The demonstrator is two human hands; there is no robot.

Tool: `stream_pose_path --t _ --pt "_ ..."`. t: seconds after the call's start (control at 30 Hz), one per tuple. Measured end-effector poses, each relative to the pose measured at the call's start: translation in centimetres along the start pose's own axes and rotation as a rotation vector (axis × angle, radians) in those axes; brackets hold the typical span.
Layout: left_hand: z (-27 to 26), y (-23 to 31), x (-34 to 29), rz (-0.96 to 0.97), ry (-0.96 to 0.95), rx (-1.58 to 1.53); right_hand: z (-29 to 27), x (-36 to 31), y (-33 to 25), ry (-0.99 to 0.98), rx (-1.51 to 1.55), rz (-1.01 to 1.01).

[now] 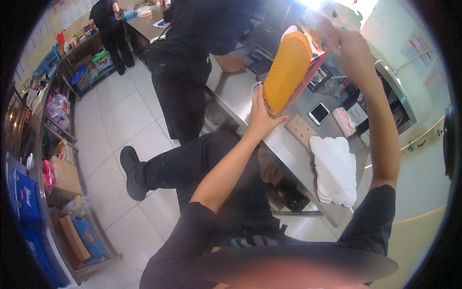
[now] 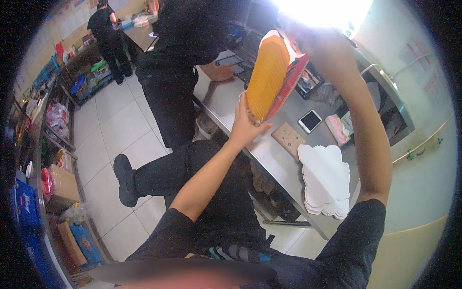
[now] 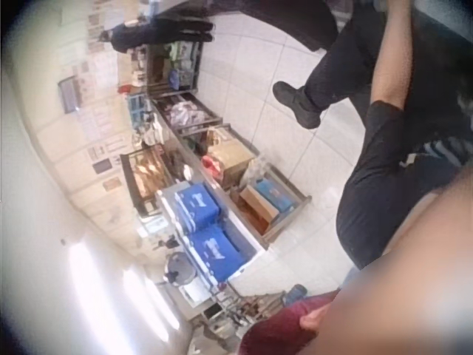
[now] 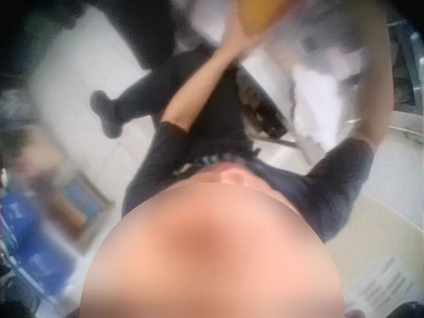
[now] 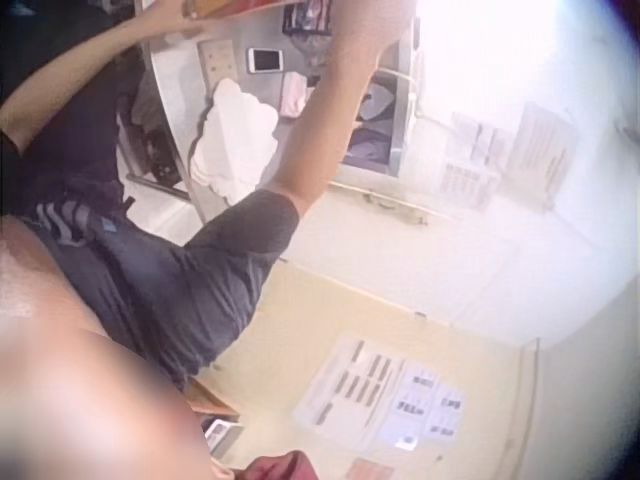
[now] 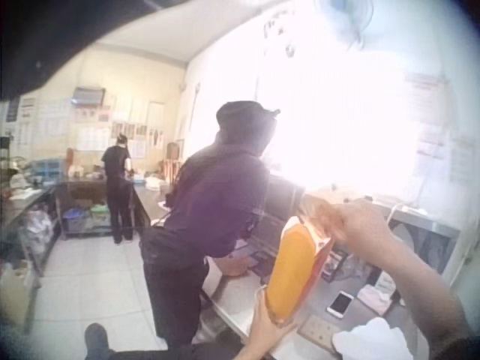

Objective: The person sits at a counter and assembles small, colorful paper boxes. They fold the flat pieces into shape, tuck in the tabs, and then place the finished boxes into a larger stack of similar items.

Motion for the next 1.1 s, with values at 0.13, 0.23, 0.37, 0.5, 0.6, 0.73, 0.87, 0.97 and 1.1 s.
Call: stream_pose_path --t 0.13,0.23,0.37,0.5,0.6,0.73,0.87,0.97,1.1 --pt "0.1 -1.5 -0.2 0.016 0.034 0.187 0.4 1.6 1.9 -0.313 -0.039 0.057" --pt "0.1 -1.3 -0.3 0.000 0.001 0.155 0.6 3.4 3.5 -0.550 0.298 0.215" --pt "0.3 -0.6 -0.8 0.069 0.028 0.187 0.7 4.3 4.8 -0.726 0.142 0.311" --pt "0.2 -0.4 -1.0 0.067 0.037 0.122 -0.4 5.3 3.9 -0.869 0.104 0.302" --pt "0.1 -0.4 -1.2 0.053 0.002 0.076 -2.3 6.0 3.3 -0.882 0.202 0.389" --pt "0.1 0.0 -1.4 0.104 0.010 0.179 -1.9 6.4 2.7 -0.913 0.138 0.366" --pt "0.0 0.2 -1.5 0.074 -0.012 0.206 -0.4 6.3 3.3 -0.942 -0.008 0.272" --pt "-0.1 0.3 -1.6 0.072 -0.003 0.180 -2.3 7.0 5.3 -0.856 0.333 0.372" --pt "-0.1 0.1 -1.6 0.058 -0.036 0.110 -2.8 8.0 7.5 -0.763 0.229 0.491"
Point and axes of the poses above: each hand's wrist, its own x-axis towards the middle knuckle, its own z-axis out of the palm, y = z × x, the point moved 1 cm from there along x, towards the middle knuckle, and after that the axes turned 5 degrees about z, right-handed, at the moved point
